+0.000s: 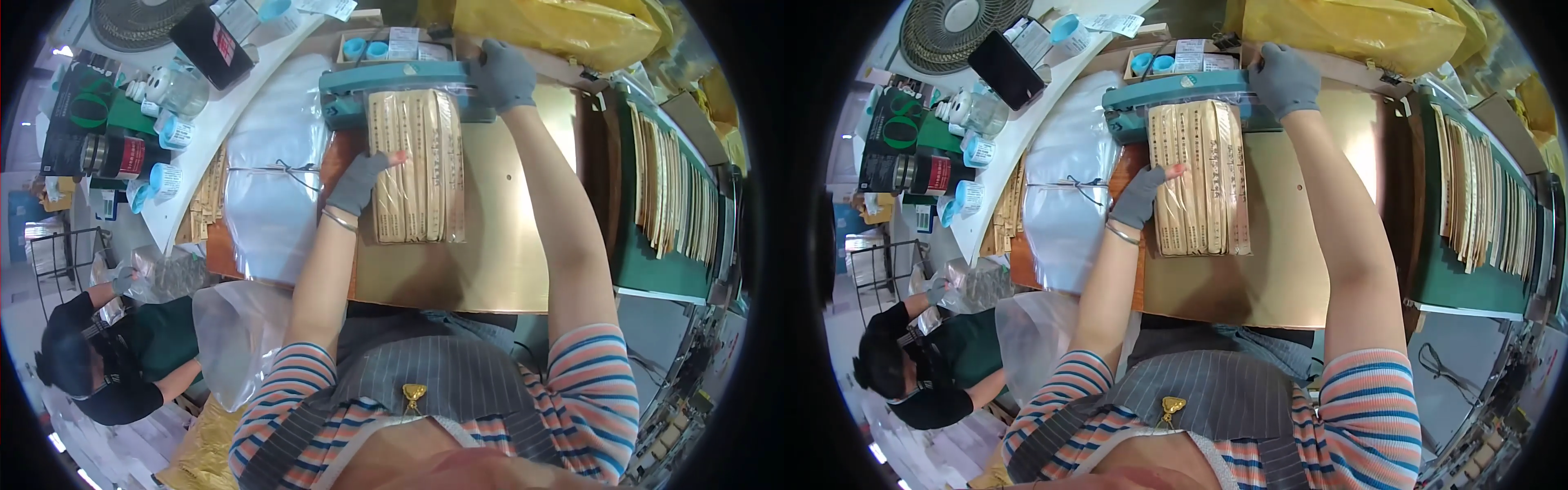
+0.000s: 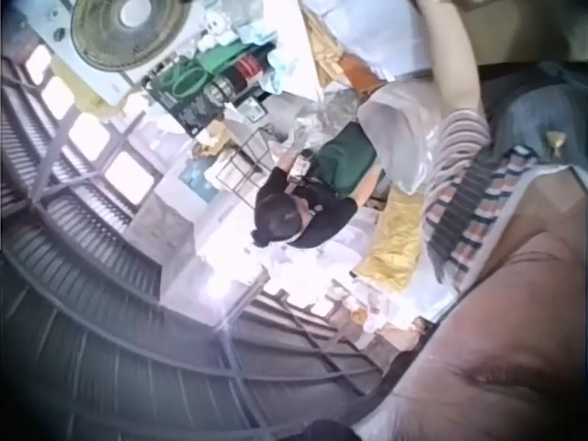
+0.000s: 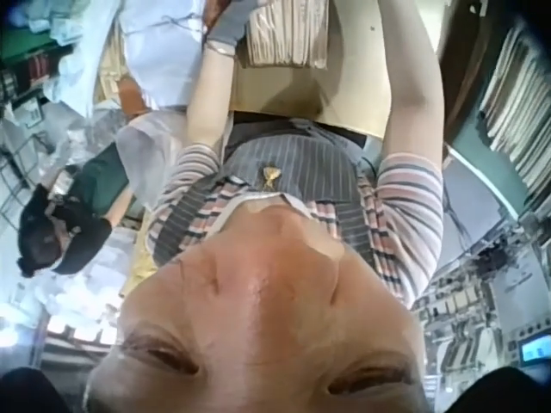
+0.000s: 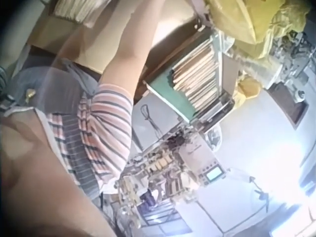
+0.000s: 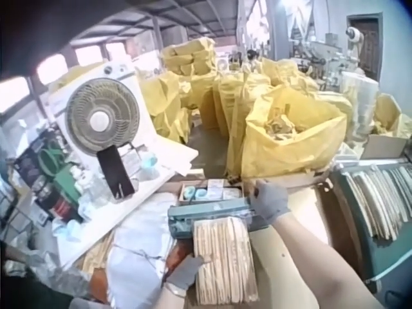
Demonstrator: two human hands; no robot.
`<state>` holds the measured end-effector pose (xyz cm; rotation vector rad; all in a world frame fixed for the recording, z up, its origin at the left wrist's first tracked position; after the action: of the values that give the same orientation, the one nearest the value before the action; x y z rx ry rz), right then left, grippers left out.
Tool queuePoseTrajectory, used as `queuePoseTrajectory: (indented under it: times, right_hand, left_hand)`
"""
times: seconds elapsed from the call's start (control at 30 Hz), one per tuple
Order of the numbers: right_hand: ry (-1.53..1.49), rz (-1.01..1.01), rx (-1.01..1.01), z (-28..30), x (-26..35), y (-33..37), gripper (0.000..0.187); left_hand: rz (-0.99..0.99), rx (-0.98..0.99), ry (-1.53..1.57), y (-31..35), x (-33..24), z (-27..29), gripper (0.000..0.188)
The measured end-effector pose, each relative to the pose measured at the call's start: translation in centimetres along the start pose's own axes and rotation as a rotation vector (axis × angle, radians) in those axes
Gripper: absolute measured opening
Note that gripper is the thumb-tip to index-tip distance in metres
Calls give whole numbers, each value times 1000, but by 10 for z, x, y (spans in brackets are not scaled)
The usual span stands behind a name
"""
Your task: Packaging bundles of wooden sticks into plastic bags and sealing them with a heat sealer.
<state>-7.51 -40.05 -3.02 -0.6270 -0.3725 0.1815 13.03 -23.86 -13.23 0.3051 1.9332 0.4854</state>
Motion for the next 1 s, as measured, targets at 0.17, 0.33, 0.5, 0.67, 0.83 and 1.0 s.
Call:
queuePoseTrajectory:
  times: [0.17, 0.33, 0.5, 0.67, 0.83, 1.0]
  right_hand:
    - [-2, -85, 92, 6, -4, 4, 28]
    - [-743, -418, 157, 30, -3, 97, 73]
    - [-222, 181, 165, 110, 14, 276, 63]
    - [-249, 153, 117, 149, 1, 303, 44]
    - [-180, 139, 108, 135, 2, 311, 42]
    - [-196, 141, 115, 134, -7, 321, 45]
  left_hand:
    - [2, 33, -44, -4, 5, -2, 48]
    - [48, -20, -111, 4, 15, 24, 47]
    - [-543, -415, -728, 85, -24, 69, 36]
    - [-770, -483, -1275, 157, -45, 161, 21]
    - [-514, -491, -1134, 159, -6, 214, 24]
    - [-661, -358, -1401, 165, -14, 197, 28]
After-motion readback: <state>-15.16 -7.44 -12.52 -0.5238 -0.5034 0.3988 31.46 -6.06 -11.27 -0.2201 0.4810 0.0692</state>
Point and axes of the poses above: each hand's wrist, its own y-axis away from the middle knuckle, its own z-axis out of the back of the hand, x = y × z, the point moved 5 cm from there along -y, towards the middle knuckle, and after that the axes turned 11 degrees about -x, right-handed, at the moved point
